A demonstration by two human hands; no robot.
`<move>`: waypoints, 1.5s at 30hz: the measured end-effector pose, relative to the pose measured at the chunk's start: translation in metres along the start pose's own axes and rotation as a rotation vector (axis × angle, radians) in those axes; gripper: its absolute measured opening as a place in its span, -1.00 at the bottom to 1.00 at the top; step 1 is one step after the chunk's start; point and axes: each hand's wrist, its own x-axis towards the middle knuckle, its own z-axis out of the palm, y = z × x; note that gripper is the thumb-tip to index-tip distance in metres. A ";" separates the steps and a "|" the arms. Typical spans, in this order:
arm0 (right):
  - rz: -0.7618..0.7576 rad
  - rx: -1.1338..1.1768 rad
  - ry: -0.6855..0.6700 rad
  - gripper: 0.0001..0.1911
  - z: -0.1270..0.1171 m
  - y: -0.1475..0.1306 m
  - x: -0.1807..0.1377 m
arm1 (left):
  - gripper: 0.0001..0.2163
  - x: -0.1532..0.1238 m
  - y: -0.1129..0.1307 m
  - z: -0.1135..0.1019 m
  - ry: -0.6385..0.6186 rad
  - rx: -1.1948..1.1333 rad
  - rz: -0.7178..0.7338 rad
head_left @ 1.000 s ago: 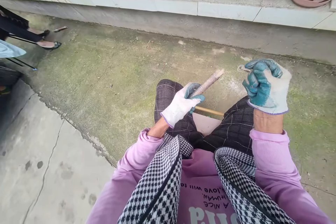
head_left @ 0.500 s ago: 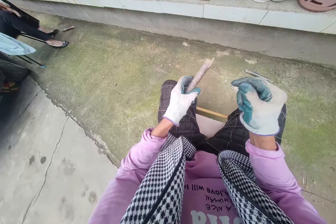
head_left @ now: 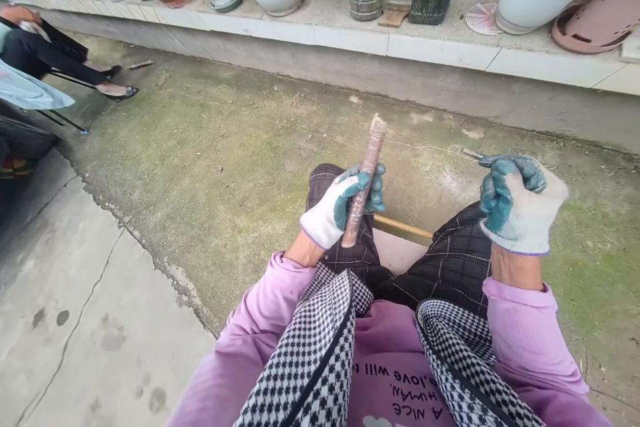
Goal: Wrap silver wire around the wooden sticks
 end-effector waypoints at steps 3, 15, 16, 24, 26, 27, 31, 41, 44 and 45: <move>0.029 -0.041 0.014 -0.87 -0.013 0.018 0.028 | -0.36 -0.002 -0.001 -0.001 -0.087 0.037 0.000; 0.109 -0.447 -0.275 -0.82 -0.040 0.024 0.074 | -0.43 -0.009 0.004 0.007 -0.115 0.341 0.003; 0.043 -0.465 -0.280 -0.75 -0.038 0.018 0.071 | -0.46 -0.009 0.005 0.009 -0.098 0.361 0.003; -0.007 0.058 -0.594 -0.44 0.017 -0.024 0.023 | -0.51 -0.014 0.007 0.024 -0.034 0.501 -0.040; 0.048 0.125 -0.724 -0.31 0.030 -0.016 0.019 | -0.50 -0.016 0.008 0.026 -0.059 0.526 -0.055; 0.070 0.151 -0.778 -0.28 0.035 -0.011 0.019 | -0.50 -0.017 0.010 0.026 -0.082 0.543 -0.065; 0.166 0.135 -0.919 -0.34 0.039 0.004 0.022 | -0.48 -0.021 0.016 0.028 -0.196 0.633 -0.131; 0.069 -0.077 -0.477 -0.65 0.010 -0.049 0.027 | -0.55 -0.019 0.019 0.022 -0.030 1.100 0.067; 0.000 -0.135 -0.382 -0.69 -0.001 -0.059 0.007 | -0.57 -0.016 0.017 0.021 0.058 1.001 0.090; -0.007 -0.149 -0.364 -0.69 -0.004 -0.059 0.001 | -0.54 -0.016 0.016 0.021 0.082 0.909 0.079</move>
